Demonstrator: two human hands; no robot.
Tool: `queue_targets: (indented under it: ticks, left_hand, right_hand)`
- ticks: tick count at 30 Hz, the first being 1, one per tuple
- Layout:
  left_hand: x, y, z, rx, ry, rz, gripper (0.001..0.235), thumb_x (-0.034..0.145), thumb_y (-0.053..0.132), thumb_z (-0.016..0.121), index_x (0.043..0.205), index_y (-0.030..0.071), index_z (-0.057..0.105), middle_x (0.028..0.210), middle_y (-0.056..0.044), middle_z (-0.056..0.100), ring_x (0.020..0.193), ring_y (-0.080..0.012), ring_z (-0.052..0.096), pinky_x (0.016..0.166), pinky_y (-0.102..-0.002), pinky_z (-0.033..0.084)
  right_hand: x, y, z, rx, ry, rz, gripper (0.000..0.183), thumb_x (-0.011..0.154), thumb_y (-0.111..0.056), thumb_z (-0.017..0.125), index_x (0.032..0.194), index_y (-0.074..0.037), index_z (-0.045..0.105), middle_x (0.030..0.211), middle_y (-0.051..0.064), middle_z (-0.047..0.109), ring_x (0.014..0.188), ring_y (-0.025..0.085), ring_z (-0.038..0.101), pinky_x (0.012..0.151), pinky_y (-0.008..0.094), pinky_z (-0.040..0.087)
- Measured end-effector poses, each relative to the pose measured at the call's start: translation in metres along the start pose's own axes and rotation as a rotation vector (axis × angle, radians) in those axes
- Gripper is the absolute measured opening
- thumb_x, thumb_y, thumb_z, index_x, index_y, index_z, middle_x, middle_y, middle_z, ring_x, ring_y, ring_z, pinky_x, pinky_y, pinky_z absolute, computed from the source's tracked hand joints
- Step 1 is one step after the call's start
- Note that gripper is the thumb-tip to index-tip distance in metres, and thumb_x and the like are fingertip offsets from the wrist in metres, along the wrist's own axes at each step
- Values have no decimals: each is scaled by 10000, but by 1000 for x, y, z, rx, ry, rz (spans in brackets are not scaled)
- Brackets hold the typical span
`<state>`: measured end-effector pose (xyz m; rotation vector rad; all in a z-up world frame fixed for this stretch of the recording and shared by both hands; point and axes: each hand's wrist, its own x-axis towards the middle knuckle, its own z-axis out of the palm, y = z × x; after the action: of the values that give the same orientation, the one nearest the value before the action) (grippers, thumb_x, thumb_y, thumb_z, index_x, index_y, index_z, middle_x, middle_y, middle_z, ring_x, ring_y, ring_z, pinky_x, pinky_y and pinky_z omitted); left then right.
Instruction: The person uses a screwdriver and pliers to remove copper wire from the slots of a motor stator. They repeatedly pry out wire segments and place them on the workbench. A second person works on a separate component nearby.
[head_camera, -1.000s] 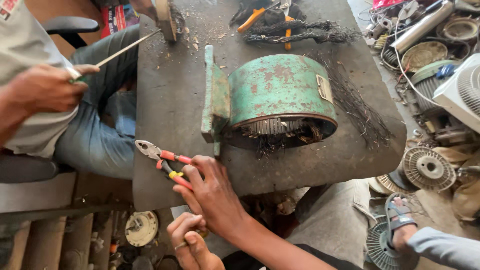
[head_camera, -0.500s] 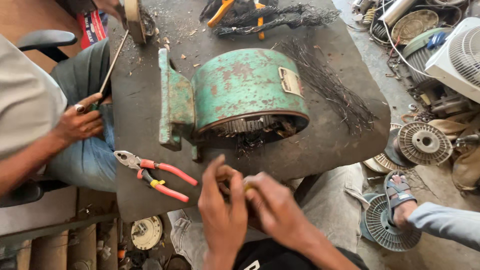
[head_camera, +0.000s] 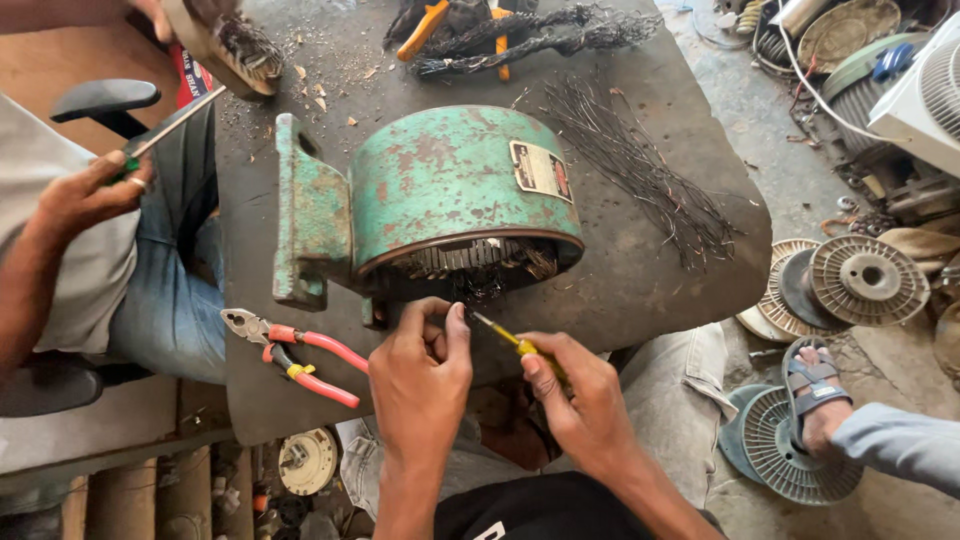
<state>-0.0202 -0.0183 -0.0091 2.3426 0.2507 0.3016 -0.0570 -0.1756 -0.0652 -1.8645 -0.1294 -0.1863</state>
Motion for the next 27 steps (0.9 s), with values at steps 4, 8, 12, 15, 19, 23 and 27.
queue_targets:
  ticks: [4,8,12,15,19,23,27]
  left_hand:
    - [-2,8,1,96,107,121,136,889,186,748,875,56,711,559,-66,598,458,-233,557,480,-397,423]
    - [0,17,-1,50,90,19,139,890,191,744,870,54,732,515,-76,578,413,-199,521,458,-377,408]
    - [6,19,0,-133,57,-102,181,930,214,716,927,37,753,536,-116,580,456,-213,511,455,-392,402]
    - [7,16,-1,-109,20,-33,212,925,237,672,993,53,752,594,-86,679,472,-193,662,493,-376,489]
    - [10,16,-2,-43,-14,86,217,950,239,650,928,37,724,660,-147,690,560,-301,670,527,-424,485]
    - [15,25,-3,-91,65,168,230,1006,184,601,877,1,652,655,-195,616,563,-343,593,528,-448,431]
    - [8,39,-12,-205,110,100,273,977,164,626,765,-7,597,547,-168,539,420,-285,512,474,-426,392]
  right_hand:
    - [2,4,-5,30,-2,26,199,988,-144,638,1123,-3,676,836,90,716,695,173,690,641,302,541]
    - [5,-3,-9,14,-24,73,202,979,-150,645,1116,-10,690,832,99,722,692,179,706,628,310,540]
    - [12,-11,-8,-22,17,-23,214,984,-130,637,1148,3,669,932,126,740,796,202,726,695,325,546]
    - [22,-14,-6,28,32,-7,240,983,-124,635,1185,5,645,952,129,747,821,207,739,723,327,559]
    - [26,-20,-3,44,24,4,252,983,-111,635,1208,1,621,965,128,743,846,208,732,753,331,560]
    - [21,-21,0,55,2,-15,231,994,-108,619,1196,3,606,973,130,727,864,201,713,769,339,553]
    - [13,-22,1,10,0,74,227,972,-157,657,1124,1,599,801,117,666,678,178,614,622,314,495]
